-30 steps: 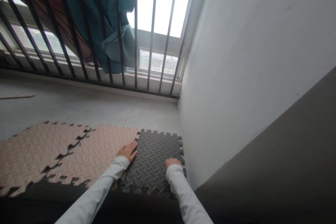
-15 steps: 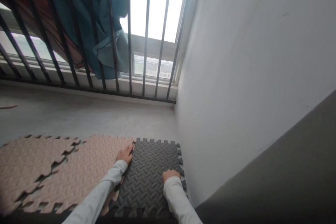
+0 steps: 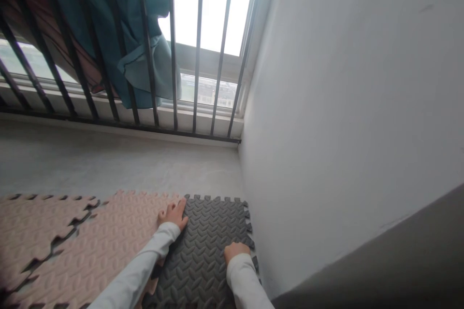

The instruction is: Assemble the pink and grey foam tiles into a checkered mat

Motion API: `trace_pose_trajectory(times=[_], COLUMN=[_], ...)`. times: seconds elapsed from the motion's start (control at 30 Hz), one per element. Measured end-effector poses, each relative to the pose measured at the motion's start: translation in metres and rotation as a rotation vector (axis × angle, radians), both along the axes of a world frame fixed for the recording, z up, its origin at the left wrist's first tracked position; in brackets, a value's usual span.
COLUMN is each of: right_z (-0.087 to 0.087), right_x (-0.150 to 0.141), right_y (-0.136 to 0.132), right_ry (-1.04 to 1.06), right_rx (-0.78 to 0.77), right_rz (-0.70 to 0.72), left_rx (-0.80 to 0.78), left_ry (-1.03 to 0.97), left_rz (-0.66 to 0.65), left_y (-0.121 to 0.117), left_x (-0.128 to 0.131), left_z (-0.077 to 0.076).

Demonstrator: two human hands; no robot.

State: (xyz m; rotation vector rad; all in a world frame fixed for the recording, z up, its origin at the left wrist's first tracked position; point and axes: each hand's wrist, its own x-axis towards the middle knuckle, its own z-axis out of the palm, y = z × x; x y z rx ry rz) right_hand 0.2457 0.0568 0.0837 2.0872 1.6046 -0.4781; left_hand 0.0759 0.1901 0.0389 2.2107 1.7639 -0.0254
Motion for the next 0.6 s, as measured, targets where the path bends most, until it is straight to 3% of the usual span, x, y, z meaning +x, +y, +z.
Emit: trace_pose_trajectory(times=[0.2,0.33,0.47,0.6], right_z=[0.004,-0.001,0.003,0.003], right_x=[-0.003,0.0,0.001,0.001], right_y=[0.004,0.003,0.003,0.007], right_ry=[0.016,0.033,0.013,0.016], right_rx=[-0.036,0.048,0.023,0.028], right_rz=[-0.031,-0.041,0.015,0.066], left_rx=[-0.066,-0.122,-0.042,0.076], left_ry=[-0.014,-0.08,-0.033,0.182], left_rz=[-0.042,0.044,0.252,0.6], left_y=[0.008,0.003,-0.023,-0.058], left_x=[-0.003,-0.032,-0.109,-0.209], left_z=[-0.001,0.003,0.018,0.039])
